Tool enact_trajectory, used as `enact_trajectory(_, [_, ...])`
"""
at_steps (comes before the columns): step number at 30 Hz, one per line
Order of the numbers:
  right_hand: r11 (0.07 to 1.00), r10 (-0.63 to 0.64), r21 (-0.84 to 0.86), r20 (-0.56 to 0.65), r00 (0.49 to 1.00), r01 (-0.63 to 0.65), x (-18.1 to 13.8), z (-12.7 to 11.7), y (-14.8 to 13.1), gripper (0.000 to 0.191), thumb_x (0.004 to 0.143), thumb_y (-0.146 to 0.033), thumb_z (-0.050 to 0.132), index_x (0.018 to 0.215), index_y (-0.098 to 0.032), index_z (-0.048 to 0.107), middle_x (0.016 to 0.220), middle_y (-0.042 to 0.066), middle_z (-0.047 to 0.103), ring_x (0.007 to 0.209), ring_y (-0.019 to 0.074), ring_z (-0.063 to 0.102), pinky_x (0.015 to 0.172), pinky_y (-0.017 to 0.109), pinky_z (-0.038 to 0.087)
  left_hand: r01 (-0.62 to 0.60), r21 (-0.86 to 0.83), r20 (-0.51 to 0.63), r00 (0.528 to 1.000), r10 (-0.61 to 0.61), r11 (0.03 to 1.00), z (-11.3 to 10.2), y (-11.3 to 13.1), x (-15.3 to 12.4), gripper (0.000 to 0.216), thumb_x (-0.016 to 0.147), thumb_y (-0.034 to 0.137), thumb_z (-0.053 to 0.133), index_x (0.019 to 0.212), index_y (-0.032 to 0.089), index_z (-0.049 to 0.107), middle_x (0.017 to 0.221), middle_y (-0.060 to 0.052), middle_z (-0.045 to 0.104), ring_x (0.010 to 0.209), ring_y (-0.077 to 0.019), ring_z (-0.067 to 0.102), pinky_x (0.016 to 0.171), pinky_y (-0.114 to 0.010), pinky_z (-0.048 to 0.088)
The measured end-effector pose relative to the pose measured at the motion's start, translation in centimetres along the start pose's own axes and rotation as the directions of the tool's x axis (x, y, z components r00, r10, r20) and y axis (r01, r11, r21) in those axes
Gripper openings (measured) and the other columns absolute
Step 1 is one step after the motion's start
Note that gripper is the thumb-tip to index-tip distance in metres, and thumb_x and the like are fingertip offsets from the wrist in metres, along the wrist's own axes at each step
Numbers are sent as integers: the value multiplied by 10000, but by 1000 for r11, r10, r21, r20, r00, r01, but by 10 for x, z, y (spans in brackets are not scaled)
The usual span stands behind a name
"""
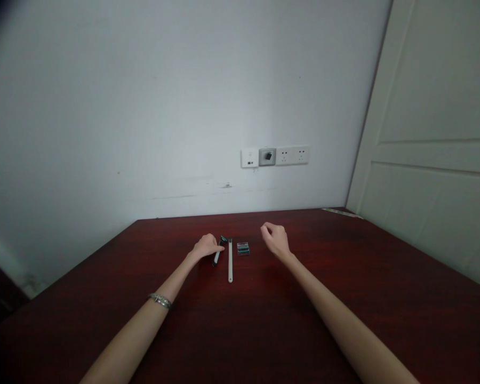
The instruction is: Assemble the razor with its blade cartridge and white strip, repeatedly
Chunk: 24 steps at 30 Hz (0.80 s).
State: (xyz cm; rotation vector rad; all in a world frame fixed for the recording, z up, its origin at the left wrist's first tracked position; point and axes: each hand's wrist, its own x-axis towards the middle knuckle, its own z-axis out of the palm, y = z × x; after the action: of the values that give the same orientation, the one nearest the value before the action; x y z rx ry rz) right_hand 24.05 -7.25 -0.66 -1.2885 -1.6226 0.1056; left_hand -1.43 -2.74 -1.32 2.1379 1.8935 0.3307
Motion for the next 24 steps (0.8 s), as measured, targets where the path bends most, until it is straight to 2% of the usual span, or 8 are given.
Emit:
enact_trajectory(5, [998, 46, -41, 27, 999, -45, -4, 7, 4, 311, 776, -305, 375, 492, -197, 443, 489, -10, 508, 496, 117, 458, 548, 214, 337, -6, -35, -19, 1000, 5, 999, 2, 2, 2, 257, 609, 366, 672, 595, 111, 643, 570, -40, 598, 632, -160, 581, 540, -215, 385])
enact_trajectory(9, [999, 52, 13, 10, 999, -52, -5, 8, -1, 315, 769, -293, 370, 478, -197, 444, 471, -6, 510, 492, 119, 475, 546, 215, 346, -70, -94, -16, 997, 69, 993, -6, -2, 5, 242, 627, 307, 657, 507, 101, 614, 448, 5, 486, 517, -111, 496, 492, -207, 330])
enact_trajectory(11, [997, 46, 69, -2, 999, -45, -4, 9, -8, 314, 763, -282, 369, 471, -195, 443, 458, -5, 507, 481, 119, 477, 531, 217, 347, -122, -221, 2, 992, 125, 968, -16, -6, 5, 279, 659, 346, 635, 529, 100, 621, 424, 24, 435, 460, -82, 424, 458, -202, 292])
enact_trajectory(14, [974, 75, 209, 44, 996, -83, -3, 17, -23, 306, 756, -272, 374, 476, -188, 465, 461, 2, 523, 468, 119, 489, 509, 220, 362, -152, -476, 58, 977, 204, 866, -33, -12, 1, 349, 692, 442, 604, 649, 98, 642, 446, 41, 397, 421, -53, 328, 414, -191, 228])
enact_trajectory(17, [875, 197, 405, 204, 959, -266, 1, 32, -39, 268, 753, -280, 390, 547, -174, 526, 506, 20, 568, 458, 124, 517, 465, 224, 388, -163, -655, 84, 955, 286, 738, -46, -14, -3, 379, 685, 467, 620, 730, 91, 633, 488, 50, 369, 433, -39, 299, 407, -179, 172])
enact_trajectory(21, [653, 337, 533, 433, 836, -539, 5, 57, -57, 195, 761, -256, 440, 679, -151, 582, 659, 62, 646, 533, 127, 583, 495, 226, 447, -159, -754, 101, 931, 352, 638, -54, -11, -7, 428, 682, 487, 628, 815, 81, 638, 505, 72, 291, 436, -28, 243, 413, -185, 143])
enact_trajectory(24, [511, 359, 565, 545, 758, -648, 3, 70, -72, 291, 838, -321, 389, 740, -134, 589, 751, 95, 664, 581, 127, 609, 560, 241, 474, -149, -784, 115, 919, 377, 603, -55, -10, -8, 482, 681, 508, 625, 891, 75, 647, 510, 82, 244, 444, -28, 213, 421, -189, 149])
